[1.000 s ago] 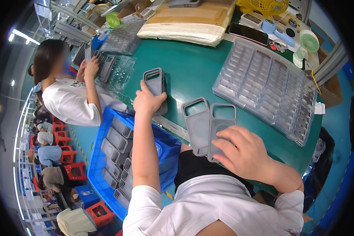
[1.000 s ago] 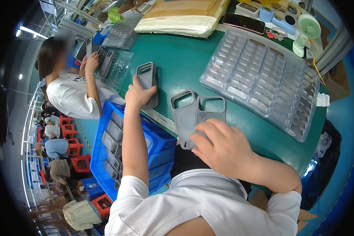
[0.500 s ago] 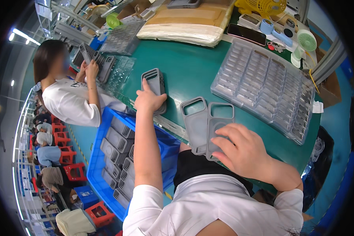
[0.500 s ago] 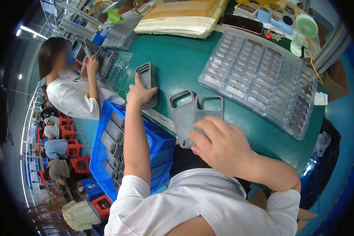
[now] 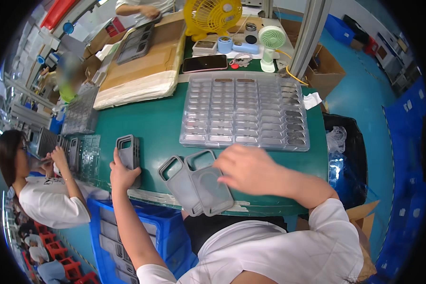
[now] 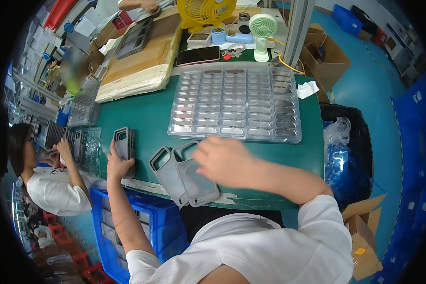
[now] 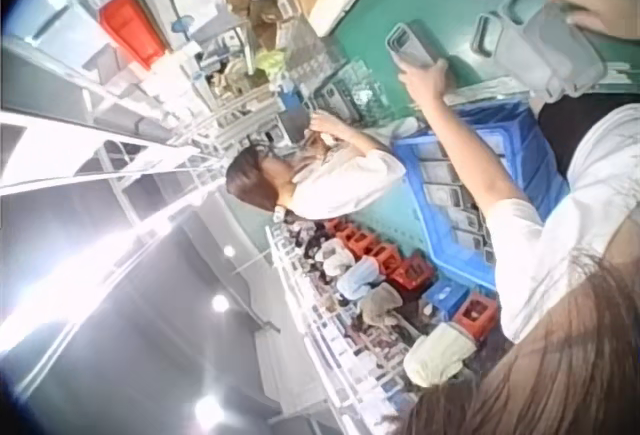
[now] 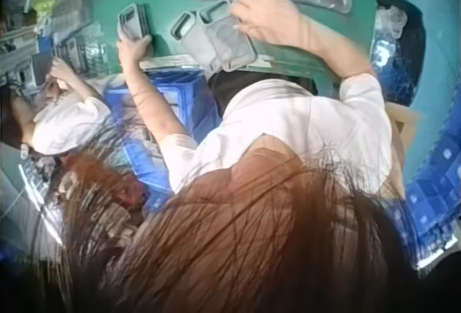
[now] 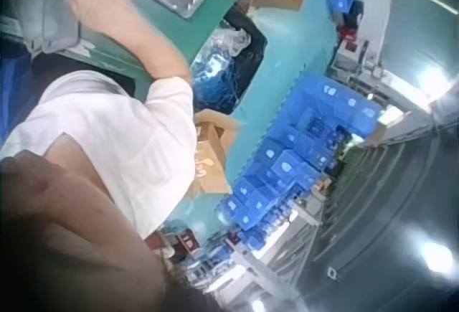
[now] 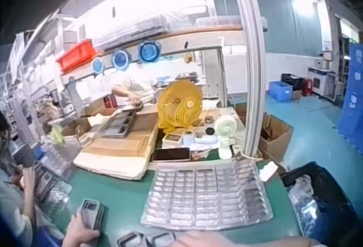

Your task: The person assembles phone cases by taking small components from a tray and fitting them into the phone cases by hand, then stacking the assembled cases on the table.

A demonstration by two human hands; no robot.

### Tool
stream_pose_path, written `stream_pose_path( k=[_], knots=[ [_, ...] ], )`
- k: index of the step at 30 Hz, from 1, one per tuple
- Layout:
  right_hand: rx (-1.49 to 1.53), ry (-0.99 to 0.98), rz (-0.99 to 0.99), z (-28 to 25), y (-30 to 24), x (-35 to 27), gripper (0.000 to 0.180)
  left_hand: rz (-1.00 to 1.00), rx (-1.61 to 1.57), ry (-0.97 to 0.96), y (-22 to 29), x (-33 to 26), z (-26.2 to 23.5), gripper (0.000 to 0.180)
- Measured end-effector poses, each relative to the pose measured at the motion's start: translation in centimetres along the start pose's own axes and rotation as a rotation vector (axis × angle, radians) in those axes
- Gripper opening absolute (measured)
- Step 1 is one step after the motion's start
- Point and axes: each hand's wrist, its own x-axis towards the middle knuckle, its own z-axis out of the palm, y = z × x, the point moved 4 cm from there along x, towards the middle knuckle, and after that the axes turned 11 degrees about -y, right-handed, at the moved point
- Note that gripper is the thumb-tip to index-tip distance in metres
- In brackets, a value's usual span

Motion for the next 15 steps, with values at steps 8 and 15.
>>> stream_pose_path(
  k=[8,15],
  knots=[
    [-0.493,0.019,0.610,-3.6,13.4,-6.7,0.008,0.146,-0.102,0.176,-2.3,-3.5,0.2,0.104],
    [-0.273,0.029,0.624,-4.2,16.0,-9.4,0.017,0.096,-0.355,0.378,-2.5,-7.0,2.0,0.109]
  ],
)
